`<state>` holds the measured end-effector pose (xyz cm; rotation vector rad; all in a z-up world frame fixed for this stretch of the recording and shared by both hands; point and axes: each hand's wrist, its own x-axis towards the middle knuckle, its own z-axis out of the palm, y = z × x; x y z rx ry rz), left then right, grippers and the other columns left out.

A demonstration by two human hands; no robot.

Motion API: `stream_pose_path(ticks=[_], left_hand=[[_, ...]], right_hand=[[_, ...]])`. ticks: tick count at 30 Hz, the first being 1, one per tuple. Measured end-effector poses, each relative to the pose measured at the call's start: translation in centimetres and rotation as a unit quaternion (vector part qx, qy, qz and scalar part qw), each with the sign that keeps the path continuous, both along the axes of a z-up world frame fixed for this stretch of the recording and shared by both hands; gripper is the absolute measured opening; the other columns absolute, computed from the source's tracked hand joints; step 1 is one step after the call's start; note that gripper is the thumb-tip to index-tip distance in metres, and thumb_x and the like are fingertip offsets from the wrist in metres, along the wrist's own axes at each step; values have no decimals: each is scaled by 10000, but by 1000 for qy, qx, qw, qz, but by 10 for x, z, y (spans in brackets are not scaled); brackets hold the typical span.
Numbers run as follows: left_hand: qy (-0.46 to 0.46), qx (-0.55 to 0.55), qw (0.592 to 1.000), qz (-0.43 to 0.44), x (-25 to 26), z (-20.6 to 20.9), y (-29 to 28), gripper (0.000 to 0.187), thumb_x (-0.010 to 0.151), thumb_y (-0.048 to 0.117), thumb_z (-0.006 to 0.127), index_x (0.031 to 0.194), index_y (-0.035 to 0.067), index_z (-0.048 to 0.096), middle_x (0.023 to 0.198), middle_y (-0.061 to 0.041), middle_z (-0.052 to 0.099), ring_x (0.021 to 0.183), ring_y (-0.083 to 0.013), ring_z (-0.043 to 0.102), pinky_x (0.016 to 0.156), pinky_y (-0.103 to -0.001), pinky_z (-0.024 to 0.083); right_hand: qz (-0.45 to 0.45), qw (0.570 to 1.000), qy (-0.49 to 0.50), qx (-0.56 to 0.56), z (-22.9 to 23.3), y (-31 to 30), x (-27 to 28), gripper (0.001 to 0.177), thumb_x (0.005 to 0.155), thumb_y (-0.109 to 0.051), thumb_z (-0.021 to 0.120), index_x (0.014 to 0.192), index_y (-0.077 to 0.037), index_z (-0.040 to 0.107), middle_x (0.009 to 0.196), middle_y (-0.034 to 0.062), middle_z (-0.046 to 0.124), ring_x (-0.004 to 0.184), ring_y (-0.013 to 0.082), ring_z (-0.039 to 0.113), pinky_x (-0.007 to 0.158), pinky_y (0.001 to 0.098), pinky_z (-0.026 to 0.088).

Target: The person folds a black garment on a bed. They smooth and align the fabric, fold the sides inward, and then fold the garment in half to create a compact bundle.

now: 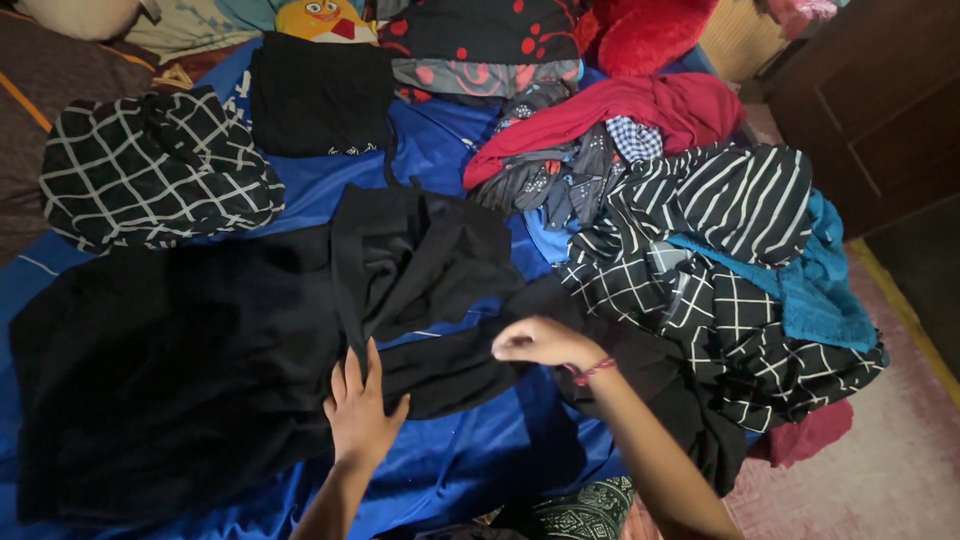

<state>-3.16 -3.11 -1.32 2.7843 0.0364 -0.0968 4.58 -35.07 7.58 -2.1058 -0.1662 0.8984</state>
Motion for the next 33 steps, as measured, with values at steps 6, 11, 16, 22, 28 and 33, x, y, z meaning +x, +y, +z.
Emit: stream_pose_path(ticks=[6, 11, 16, 22, 28, 33], left_hand=[[-7, -50, 999, 1, 4, 6, 9, 993, 816, 438, 690, 1643, 239, 178, 1679, -72, 234, 1432, -363, 343, 955, -569, 509], [2, -45, 999, -11, 7, -8, 12, 1065, 759, 419, 773, 1640, 289, 190, 1654, -54, 257, 1399, -358, 356, 938, -587, 519], [36, -85, 996, -17, 5, -5, 13, 1013, 771, 367, 806, 1616, 267, 254, 1703, 2, 150, 1456, -366, 279, 968, -633, 488], [72, -68, 994, -43, 10, -1, 17, 1035, 775, 353, 816, 1617, 226, 227, 1689, -8, 146, 1498, -349, 239, 963, -645, 500], [102, -40, 993, -49, 14, 7, 13, 1102, 773, 355, 826, 1638, 269, 149, 1701, 37, 83, 1494, -365, 230, 959, -642, 505], [102, -22, 994, -38, 14, 2, 13, 1193, 731, 414, 858, 1646, 280, 104, 1718, 14, 48, 1492, -366, 238, 969, -612, 514]], right_hand=[[-111, 873, -335, -336, -29, 9, 37, 747, 873, -436, 683, 1544, -231, 427, 1465, 238, 471, 1216, 463, 566, 891, 576, 539], [15, 882, -447, -146, 0, 71, 41, 559, 868, -144, 696, 1410, -238, 595, 1345, 150, 642, 1173, 370, 608, 985, 457, 494], [62, 896, -390, -202, -58, 79, 53, 569, 840, -113, 682, 1376, -268, 569, 1428, 141, 585, 1225, 341, 622, 923, 489, 546], [0, 821, -517, -242, -37, 40, 57, 222, 772, -109, 699, 923, -253, 774, 905, 41, 635, 829, 317, 648, 705, 462, 523], [-138, 838, -481, -218, -22, -11, 49, 337, 834, -11, 655, 1103, -205, 719, 1090, 79, 578, 874, 339, 670, 799, 451, 558], [-168, 879, -394, -209, -50, -41, 22, 754, 794, -116, 759, 1494, -216, 497, 1527, 188, 490, 1439, 324, 447, 1182, 403, 361]])
